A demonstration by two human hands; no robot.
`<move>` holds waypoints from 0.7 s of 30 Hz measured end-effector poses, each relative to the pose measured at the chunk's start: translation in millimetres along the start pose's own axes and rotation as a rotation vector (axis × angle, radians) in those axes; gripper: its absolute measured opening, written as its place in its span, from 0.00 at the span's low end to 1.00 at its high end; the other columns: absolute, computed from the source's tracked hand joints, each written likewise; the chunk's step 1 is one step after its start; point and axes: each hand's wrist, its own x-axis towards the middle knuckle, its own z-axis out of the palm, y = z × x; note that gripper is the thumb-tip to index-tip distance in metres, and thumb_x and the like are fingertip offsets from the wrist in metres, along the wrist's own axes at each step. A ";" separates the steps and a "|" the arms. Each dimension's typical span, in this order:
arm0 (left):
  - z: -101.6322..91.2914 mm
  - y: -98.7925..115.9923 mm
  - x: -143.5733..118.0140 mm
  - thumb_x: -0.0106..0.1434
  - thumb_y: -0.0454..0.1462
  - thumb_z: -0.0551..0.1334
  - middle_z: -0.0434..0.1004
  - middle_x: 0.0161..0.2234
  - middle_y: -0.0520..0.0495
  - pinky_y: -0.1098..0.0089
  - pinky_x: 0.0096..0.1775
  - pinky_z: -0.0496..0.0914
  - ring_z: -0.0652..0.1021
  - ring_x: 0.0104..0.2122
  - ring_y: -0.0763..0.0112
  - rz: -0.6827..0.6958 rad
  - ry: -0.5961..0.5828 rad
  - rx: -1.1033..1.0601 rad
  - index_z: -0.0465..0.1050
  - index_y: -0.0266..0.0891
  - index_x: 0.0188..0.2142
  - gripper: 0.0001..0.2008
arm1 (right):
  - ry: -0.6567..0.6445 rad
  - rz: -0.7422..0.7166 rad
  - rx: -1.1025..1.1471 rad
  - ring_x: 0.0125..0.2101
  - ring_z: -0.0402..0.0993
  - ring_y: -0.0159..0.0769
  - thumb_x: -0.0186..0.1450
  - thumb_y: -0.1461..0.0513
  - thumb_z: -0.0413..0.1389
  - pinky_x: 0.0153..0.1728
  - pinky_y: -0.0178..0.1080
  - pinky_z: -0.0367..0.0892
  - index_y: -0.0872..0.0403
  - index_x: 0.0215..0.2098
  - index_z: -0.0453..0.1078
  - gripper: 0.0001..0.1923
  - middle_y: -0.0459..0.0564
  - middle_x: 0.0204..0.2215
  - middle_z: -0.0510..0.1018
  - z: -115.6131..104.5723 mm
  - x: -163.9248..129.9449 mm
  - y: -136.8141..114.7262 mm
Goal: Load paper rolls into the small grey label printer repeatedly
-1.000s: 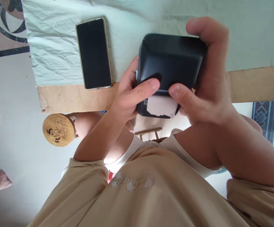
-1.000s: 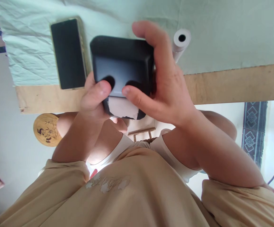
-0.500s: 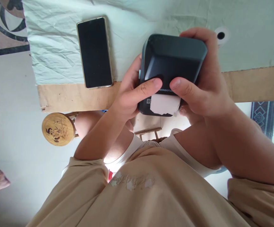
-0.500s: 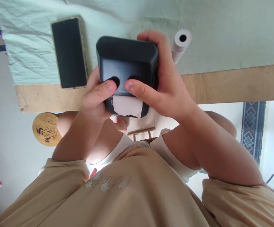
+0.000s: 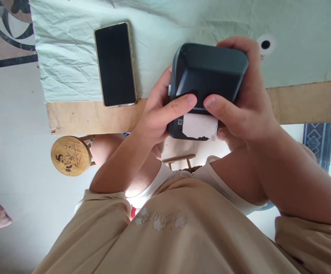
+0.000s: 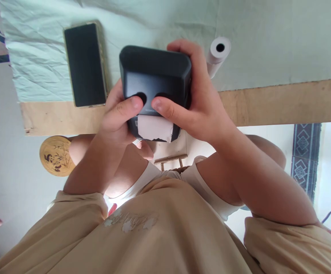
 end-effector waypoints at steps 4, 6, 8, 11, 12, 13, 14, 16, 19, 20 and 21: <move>4.8 2.2 0.6 0.53 0.40 0.63 0.68 0.23 0.54 0.81 0.18 0.64 0.72 0.19 0.81 -0.018 0.071 0.010 0.69 0.40 0.36 0.11 | -0.002 0.024 0.060 0.46 0.67 0.34 0.56 0.48 0.57 0.47 0.40 0.69 0.47 0.54 0.51 0.33 0.50 0.47 0.66 0.4 0.5 -1.8; 5.9 3.5 0.1 0.52 0.39 0.64 0.69 0.23 0.54 0.81 0.18 0.65 0.72 0.20 0.81 -0.027 0.097 0.010 0.69 0.40 0.37 0.12 | 0.008 0.003 0.054 0.46 0.67 0.34 0.55 0.48 0.58 0.48 0.40 0.69 0.48 0.54 0.52 0.32 0.50 0.50 0.64 0.3 1.2 -2.9; 5.5 4.8 -0.8 0.52 0.39 0.64 0.69 0.24 0.54 0.81 0.19 0.65 0.73 0.20 0.81 -0.036 0.083 0.009 0.69 0.40 0.38 0.13 | 0.009 -0.017 0.049 0.47 0.66 0.34 0.55 0.49 0.58 0.49 0.40 0.68 0.49 0.53 0.53 0.32 0.51 0.52 0.63 0.3 1.8 -3.9; 3.2 5.4 -1.7 0.54 0.40 0.63 0.69 0.25 0.54 0.80 0.20 0.66 0.73 0.21 0.81 -0.056 0.056 0.026 0.68 0.41 0.39 0.13 | 0.001 -0.009 0.051 0.48 0.65 0.34 0.56 0.50 0.57 0.51 0.41 0.67 0.49 0.53 0.52 0.31 0.50 0.53 0.62 0.7 1.8 -4.8; 2.3 5.0 -1.8 0.54 0.41 0.63 0.69 0.25 0.54 0.80 0.21 0.66 0.73 0.22 0.81 -0.058 0.044 0.038 0.68 0.41 0.39 0.13 | 0.000 -0.004 0.050 0.49 0.65 0.35 0.57 0.50 0.57 0.51 0.41 0.67 0.49 0.53 0.52 0.31 0.50 0.53 0.62 1.0 1.6 -4.8; 1.5 4.3 -1.7 0.55 0.41 0.63 0.69 0.26 0.54 0.80 0.21 0.66 0.73 0.22 0.81 -0.052 0.043 0.049 0.68 0.41 0.40 0.13 | 0.004 -0.003 0.049 0.50 0.65 0.35 0.57 0.50 0.57 0.51 0.41 0.67 0.49 0.53 0.52 0.31 0.50 0.53 0.62 1.3 1.4 -4.6; 0.8 3.5 -1.7 0.55 0.42 0.62 0.69 0.26 0.54 0.79 0.22 0.66 0.73 0.22 0.81 -0.049 0.033 0.055 0.68 0.42 0.40 0.13 | 0.010 -0.007 0.041 0.50 0.65 0.35 0.57 0.50 0.57 0.51 0.42 0.67 0.48 0.53 0.52 0.30 0.50 0.53 0.62 1.6 1.3 -4.4; -0.1 2.2 -1.9 0.56 0.42 0.61 0.69 0.27 0.53 0.79 0.22 0.65 0.73 0.23 0.80 -0.026 0.026 0.052 0.68 0.42 0.41 0.13 | 0.025 -0.033 0.020 0.50 0.65 0.36 0.57 0.50 0.56 0.50 0.42 0.67 0.48 0.53 0.53 0.30 0.50 0.53 0.63 2.0 1.1 -3.8; -0.6 3.6 -3.5 0.57 0.42 0.62 0.72 0.29 0.51 0.76 0.25 0.68 0.75 0.28 0.76 -0.038 0.023 0.057 0.67 0.43 0.43 0.15 | 0.022 -0.038 -0.001 0.47 0.66 0.34 0.58 0.50 0.55 0.47 0.41 0.68 0.48 0.54 0.52 0.29 0.50 0.53 0.63 1.9 1.2 -3.0; -0.9 5.2 -4.2 0.57 0.44 0.62 0.73 0.31 0.50 0.74 0.28 0.70 0.76 0.31 0.73 -0.074 0.019 0.062 0.67 0.44 0.44 0.16 | 0.016 -0.036 -0.006 0.46 0.66 0.34 0.59 0.50 0.55 0.47 0.40 0.68 0.48 0.54 0.52 0.29 0.50 0.53 0.63 1.9 1.1 -2.8; -1.3 7.2 -4.6 0.58 0.47 0.61 0.75 0.34 0.49 0.73 0.32 0.71 0.77 0.35 0.70 -0.129 0.023 0.066 0.66 0.44 0.46 0.19 | 0.016 -0.035 -0.009 0.46 0.66 0.34 0.59 0.50 0.55 0.47 0.40 0.68 0.49 0.54 0.52 0.29 0.50 0.53 0.63 1.8 0.9 -2.8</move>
